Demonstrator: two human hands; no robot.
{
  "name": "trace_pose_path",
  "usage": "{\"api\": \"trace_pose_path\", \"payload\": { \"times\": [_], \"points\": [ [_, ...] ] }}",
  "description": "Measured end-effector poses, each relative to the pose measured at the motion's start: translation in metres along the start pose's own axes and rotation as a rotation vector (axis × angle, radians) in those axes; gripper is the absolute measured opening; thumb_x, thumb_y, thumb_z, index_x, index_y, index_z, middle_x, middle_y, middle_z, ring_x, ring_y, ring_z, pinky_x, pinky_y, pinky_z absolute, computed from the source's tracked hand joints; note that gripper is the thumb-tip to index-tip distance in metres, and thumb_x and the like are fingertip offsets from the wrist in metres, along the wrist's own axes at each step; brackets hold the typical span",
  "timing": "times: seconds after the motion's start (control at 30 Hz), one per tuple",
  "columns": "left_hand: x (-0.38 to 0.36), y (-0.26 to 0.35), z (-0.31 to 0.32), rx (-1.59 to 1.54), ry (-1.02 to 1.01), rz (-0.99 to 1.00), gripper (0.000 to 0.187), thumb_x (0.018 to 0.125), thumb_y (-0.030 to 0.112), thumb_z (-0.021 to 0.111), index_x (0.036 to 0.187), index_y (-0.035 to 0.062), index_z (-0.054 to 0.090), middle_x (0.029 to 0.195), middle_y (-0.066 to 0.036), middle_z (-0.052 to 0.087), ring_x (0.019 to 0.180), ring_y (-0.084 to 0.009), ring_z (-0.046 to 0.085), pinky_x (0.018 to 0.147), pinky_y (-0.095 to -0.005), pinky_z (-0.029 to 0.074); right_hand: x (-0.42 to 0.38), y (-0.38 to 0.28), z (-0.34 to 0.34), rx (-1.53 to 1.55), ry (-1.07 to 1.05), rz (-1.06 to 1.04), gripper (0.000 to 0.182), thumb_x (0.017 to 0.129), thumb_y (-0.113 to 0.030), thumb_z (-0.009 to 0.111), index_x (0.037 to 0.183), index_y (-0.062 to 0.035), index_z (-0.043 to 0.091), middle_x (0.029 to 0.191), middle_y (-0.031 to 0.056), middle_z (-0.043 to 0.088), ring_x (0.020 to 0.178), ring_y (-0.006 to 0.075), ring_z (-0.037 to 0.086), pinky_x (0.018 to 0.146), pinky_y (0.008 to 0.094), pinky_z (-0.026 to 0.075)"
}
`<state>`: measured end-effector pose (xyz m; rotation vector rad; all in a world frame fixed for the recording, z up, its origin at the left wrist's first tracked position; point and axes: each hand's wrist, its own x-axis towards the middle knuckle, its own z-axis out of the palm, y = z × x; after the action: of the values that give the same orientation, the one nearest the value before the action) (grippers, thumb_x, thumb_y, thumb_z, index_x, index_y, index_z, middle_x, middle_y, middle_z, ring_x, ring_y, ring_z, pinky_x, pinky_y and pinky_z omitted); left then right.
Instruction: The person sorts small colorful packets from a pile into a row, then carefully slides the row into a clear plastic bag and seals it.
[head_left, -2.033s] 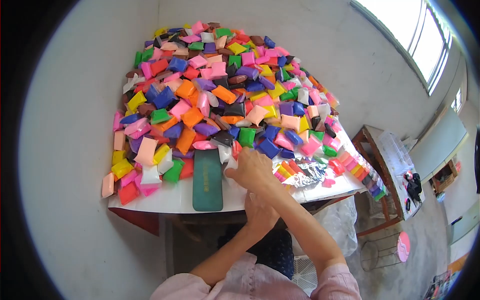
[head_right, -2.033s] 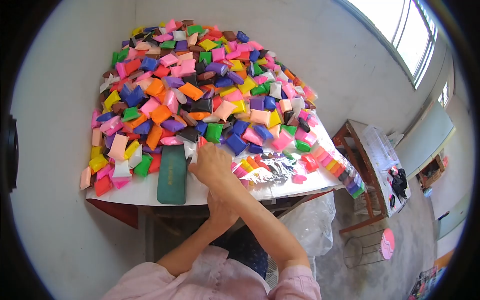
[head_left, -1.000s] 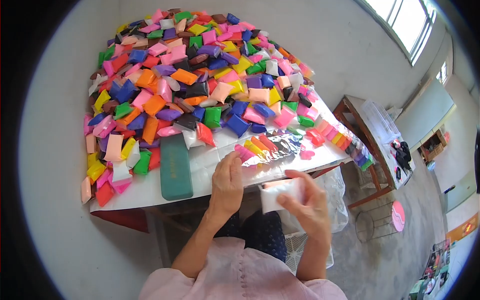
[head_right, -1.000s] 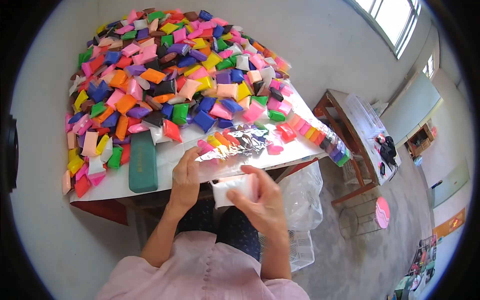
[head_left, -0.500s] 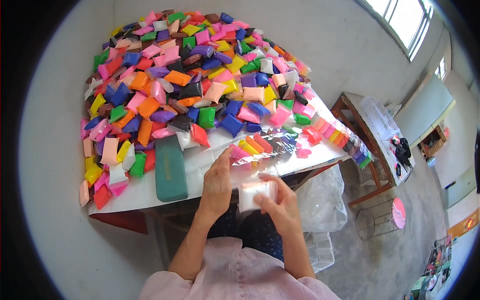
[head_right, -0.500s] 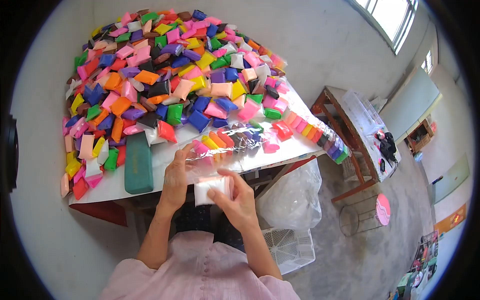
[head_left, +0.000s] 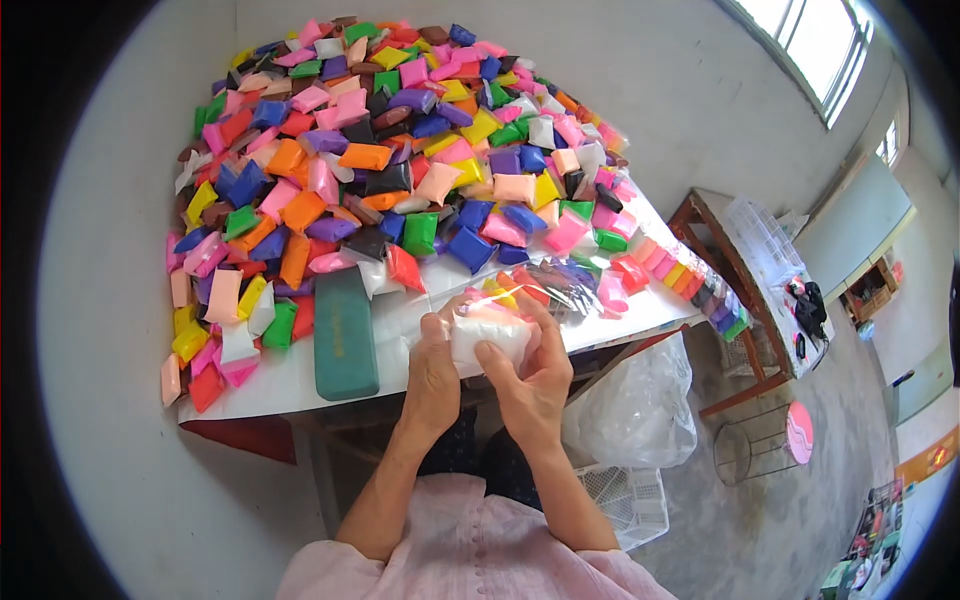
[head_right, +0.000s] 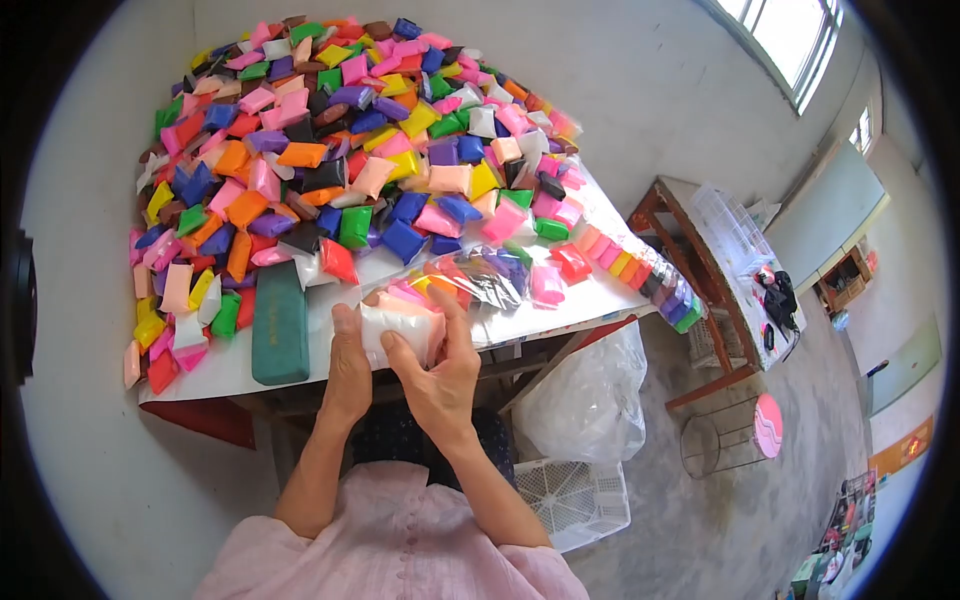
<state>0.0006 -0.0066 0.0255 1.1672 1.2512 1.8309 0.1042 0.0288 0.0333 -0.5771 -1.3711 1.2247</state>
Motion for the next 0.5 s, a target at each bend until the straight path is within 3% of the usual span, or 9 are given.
{"api": "trace_pose_path", "payload": {
  "times": [0.17, 0.3, 0.4, 0.5],
  "points": [
    [-0.001, -0.001, -0.002, 0.010, 0.048, -0.056, 0.075, 0.107, 0.055, 0.015, 0.135, -0.0044, 0.051, 0.117, -0.018, 0.064, 0.108, -0.0253, 0.062, 0.094, -0.0338, 0.048, 0.001, 0.013, 0.005, 0.038, 0.004, 0.040, 0.056, 0.085, -0.004, 0.073, 0.135, 0.0008, 0.049, 0.117, 0.0121, 0.064, 0.103, 0.0165, 0.063, 0.088, 0.0300, 0.053],
    [-0.008, 0.003, -0.005, 0.158, 0.066, -0.104, 0.075, 0.107, 0.054, 0.015, 0.132, -0.0051, 0.054, 0.120, -0.017, 0.062, 0.110, -0.0234, 0.059, 0.097, -0.0355, 0.046, 0.002, 0.019, 0.006, -0.100, 0.033, -0.038, 0.057, 0.084, -0.006, 0.074, 0.135, 0.0006, 0.050, 0.116, 0.0137, 0.065, 0.100, 0.0172, 0.065, 0.086, 0.0306, 0.053],
    [-0.016, -0.008, -0.010, 0.515, 0.111, 0.172, 0.064, 0.108, 0.044, 0.023, 0.129, -0.0090, 0.053, 0.116, -0.023, 0.062, 0.106, -0.0275, 0.061, 0.092, -0.0384, 0.047, 0.002, 0.027, 0.006, -0.207, 0.048, -0.106, 0.059, 0.082, -0.006, 0.075, 0.135, 0.0009, 0.050, 0.115, 0.0149, 0.065, 0.099, 0.0192, 0.066, 0.085, 0.0313, 0.054],
    [-0.029, 0.014, -0.010, 0.514, 0.051, 0.218, 0.044, 0.100, 0.014, 0.047, 0.134, -0.0119, 0.045, 0.128, -0.036, 0.051, 0.115, -0.0513, 0.053, 0.101, -0.0487, 0.043, 0.000, 0.028, 0.007, -0.321, 0.052, -0.175, 0.062, 0.080, -0.007, 0.077, 0.135, 0.0012, 0.049, 0.117, 0.0172, 0.065, 0.101, 0.0241, 0.068, 0.086, 0.0336, 0.054]
  ]
}}
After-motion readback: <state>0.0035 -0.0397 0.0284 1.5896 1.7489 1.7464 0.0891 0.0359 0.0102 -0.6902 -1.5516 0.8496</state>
